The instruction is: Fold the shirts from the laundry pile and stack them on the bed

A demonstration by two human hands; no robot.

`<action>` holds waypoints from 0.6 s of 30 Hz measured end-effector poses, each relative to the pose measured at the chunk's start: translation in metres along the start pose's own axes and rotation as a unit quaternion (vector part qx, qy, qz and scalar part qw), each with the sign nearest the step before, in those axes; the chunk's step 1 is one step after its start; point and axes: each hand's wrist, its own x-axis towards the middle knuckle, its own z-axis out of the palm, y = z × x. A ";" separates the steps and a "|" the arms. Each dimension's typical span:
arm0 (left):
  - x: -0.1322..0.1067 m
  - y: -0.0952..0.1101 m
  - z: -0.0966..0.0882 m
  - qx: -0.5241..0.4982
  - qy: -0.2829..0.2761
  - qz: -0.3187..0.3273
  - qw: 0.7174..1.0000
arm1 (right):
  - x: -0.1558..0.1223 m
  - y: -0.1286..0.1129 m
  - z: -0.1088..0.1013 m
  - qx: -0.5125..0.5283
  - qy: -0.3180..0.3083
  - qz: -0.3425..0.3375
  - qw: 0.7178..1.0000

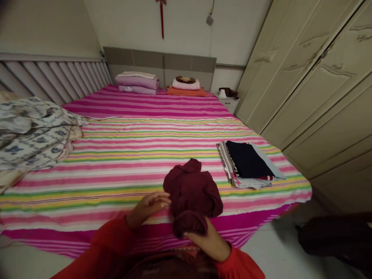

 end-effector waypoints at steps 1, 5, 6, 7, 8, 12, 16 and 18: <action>0.011 -0.003 -0.010 0.021 0.067 -0.002 0.998 | -0.007 -0.005 -0.004 0.003 -0.015 0.008 1.000; 0.056 -0.014 -0.018 0.069 0.239 -0.012 0.968 | -0.026 -0.027 0.000 0.021 -0.166 0.016 0.986; 0.067 -0.017 -0.012 0.073 0.261 -0.010 0.963 | -0.027 -0.033 0.003 0.028 -0.203 0.016 0.979; 0.076 -0.021 -0.004 0.071 0.274 -0.008 0.959 | -0.028 -0.038 0.004 0.038 -0.232 0.016 0.972; 0.085 -0.025 0.006 0.064 0.272 -0.008 0.960 | -0.029 -0.043 0.005 0.050 -0.253 0.019 0.966; 0.102 -0.036 0.032 0.016 0.129 -0.072 0.989 | -0.036 -0.049 -0.016 0.083 -0.202 0.033 0.975; 0.099 -0.007 0.007 -0.003 0.060 -0.114 0.992 | -0.034 -0.039 -0.059 0.073 0.034 0.014 0.997; 0.092 0.028 -0.022 -0.034 0.103 -0.074 0.991 | -0.024 -0.039 -0.079 0.083 0.147 -0.040 0.985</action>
